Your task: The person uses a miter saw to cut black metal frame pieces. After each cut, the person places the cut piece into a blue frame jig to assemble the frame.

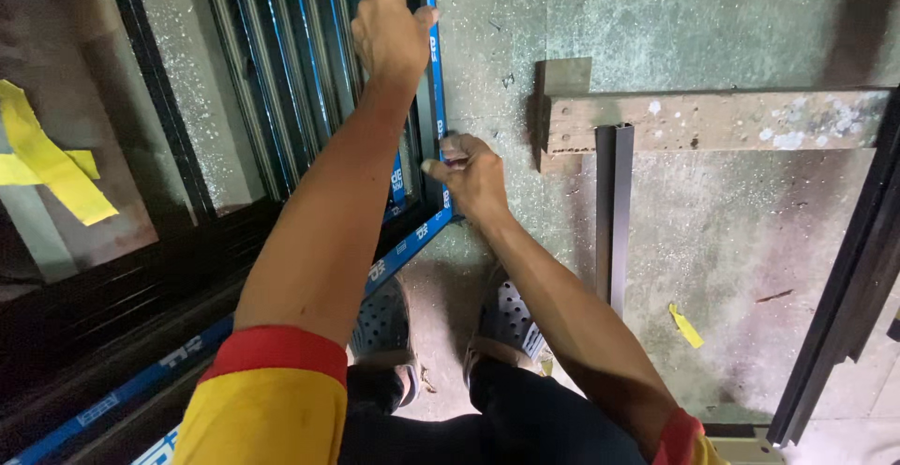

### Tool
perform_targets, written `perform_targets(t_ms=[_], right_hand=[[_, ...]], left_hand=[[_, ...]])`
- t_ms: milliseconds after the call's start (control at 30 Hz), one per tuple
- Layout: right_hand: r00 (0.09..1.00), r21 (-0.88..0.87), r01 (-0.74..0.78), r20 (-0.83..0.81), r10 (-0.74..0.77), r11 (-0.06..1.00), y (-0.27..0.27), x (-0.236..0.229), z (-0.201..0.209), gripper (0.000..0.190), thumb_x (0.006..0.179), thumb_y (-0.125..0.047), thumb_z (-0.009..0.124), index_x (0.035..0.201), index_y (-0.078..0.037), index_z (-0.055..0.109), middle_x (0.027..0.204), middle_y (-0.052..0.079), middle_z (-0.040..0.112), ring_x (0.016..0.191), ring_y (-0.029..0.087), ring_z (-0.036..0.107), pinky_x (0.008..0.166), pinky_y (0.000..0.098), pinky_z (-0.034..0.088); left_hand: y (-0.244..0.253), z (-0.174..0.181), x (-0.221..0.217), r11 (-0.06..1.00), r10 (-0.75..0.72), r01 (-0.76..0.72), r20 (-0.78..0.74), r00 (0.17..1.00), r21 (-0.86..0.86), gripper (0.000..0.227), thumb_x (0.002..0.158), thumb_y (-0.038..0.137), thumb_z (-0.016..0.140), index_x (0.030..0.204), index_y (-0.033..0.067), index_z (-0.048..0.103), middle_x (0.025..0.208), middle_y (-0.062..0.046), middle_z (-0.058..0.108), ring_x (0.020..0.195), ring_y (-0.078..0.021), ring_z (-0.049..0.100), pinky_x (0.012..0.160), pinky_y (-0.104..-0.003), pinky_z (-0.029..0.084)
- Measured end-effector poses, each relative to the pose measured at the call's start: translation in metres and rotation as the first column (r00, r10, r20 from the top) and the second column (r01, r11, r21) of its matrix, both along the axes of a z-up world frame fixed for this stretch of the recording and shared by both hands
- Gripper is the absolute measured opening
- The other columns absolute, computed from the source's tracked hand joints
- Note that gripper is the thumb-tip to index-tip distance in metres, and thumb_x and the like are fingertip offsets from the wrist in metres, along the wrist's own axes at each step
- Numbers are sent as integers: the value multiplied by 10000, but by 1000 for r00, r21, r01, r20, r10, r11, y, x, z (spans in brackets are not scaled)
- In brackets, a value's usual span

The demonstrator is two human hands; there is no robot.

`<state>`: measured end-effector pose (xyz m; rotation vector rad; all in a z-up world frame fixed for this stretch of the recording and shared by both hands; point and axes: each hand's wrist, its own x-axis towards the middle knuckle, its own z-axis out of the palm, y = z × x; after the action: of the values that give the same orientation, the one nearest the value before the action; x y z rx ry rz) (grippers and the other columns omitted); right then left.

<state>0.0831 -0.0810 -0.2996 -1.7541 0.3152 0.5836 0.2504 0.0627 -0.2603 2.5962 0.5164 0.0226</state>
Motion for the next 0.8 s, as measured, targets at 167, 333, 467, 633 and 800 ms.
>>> perform_targets(t_ms=[167,333,467,633,800], right_hand=[[995,-138,-98,-9,98,986,2,-1,22,339,744,-237,864,1019,-125,700,819,27,697,689,152,597,678,302,494],[973,-296,-194,61,221,935,9,-9,21,441,755,-263,819,1117,-93,634,924,93,735,743,270,693,716,403,524],[961,-316,-231,74,267,920,11,-16,24,613,761,-328,858,1211,-122,498,1187,133,620,974,365,686,792,496,510],[966,-310,-219,62,249,925,12,-19,23,572,770,-282,779,1225,-67,507,1196,182,612,876,399,669,753,512,506],[984,-285,-154,44,173,946,13,-17,30,496,766,-261,762,1185,-86,561,1077,163,669,941,396,682,792,482,501]], left_hand=[[2,-8,-1,999,7,-9,33,999,45,618,771,325,978,1279,139,679,1220,-115,581,960,-492,669,708,-654,517],[4,-6,2,999,16,-17,15,1000,43,586,752,325,965,1235,127,699,1180,-117,610,946,-425,708,765,-590,557],[3,-10,6,999,49,-49,1,999,4,596,755,300,974,1251,121,698,1230,-120,622,925,-448,705,719,-603,594],[2,-10,2,1000,21,-21,11,1000,16,509,735,335,979,1101,88,723,1107,-169,714,940,-425,719,679,-563,584],[3,-9,6,999,50,-50,-58,997,-8,498,754,349,955,1117,90,735,1099,-198,753,982,-502,699,680,-623,561]])
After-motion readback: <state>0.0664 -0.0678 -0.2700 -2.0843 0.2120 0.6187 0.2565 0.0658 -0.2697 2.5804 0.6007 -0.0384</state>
